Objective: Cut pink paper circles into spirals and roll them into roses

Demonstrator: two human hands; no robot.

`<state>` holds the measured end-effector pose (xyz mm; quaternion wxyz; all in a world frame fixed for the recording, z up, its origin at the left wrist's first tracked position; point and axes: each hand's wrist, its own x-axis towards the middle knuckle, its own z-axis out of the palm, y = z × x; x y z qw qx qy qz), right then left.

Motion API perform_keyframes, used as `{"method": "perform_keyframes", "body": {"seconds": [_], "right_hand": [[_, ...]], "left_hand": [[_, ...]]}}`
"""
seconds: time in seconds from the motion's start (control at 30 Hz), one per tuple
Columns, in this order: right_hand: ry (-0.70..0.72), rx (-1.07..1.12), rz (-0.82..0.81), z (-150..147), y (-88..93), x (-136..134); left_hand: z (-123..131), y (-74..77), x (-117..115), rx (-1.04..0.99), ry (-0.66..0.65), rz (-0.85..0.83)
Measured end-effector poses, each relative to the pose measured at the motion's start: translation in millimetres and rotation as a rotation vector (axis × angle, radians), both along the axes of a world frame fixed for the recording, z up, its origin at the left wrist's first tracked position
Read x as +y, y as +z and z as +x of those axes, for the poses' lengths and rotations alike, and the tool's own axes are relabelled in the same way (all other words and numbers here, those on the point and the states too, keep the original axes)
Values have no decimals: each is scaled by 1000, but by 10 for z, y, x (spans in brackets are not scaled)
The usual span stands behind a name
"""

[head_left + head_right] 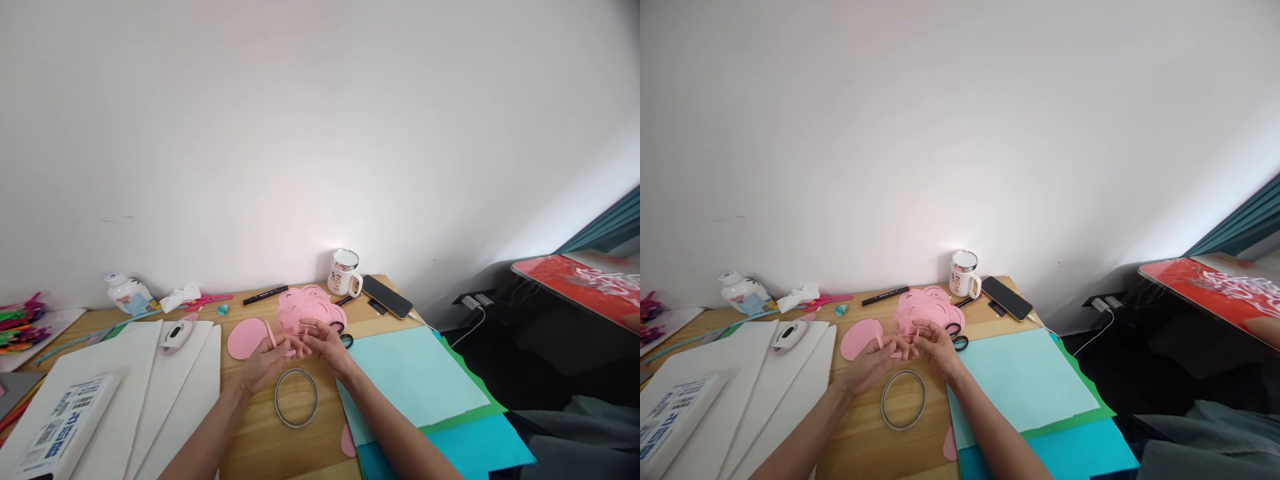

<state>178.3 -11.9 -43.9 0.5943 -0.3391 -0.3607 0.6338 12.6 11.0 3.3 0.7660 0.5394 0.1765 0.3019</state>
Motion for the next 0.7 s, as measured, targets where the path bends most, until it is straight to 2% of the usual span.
{"method": "perform_keyframes", "body": {"seconds": [0.17, 0.3, 0.43, 0.57, 0.7], "right_hand": [[-40, -102, 30, 12, -15, 123], [-86, -178, 83, 27, -26, 163], [-175, -284, 136, 44, -87, 147], [-351, -440, 171, 38, -176, 141], [-651, -642, 173, 93, -232, 142]], "left_hand": [[-6, -33, 5, 154, 38, 141], [-29, -128, 28, 305, 268, 322], [-57, -246, 61, 323, 362, 435], [-34, -376, 75, 344, 452, 431], [-22, -452, 106, 337, 503, 323]]}}
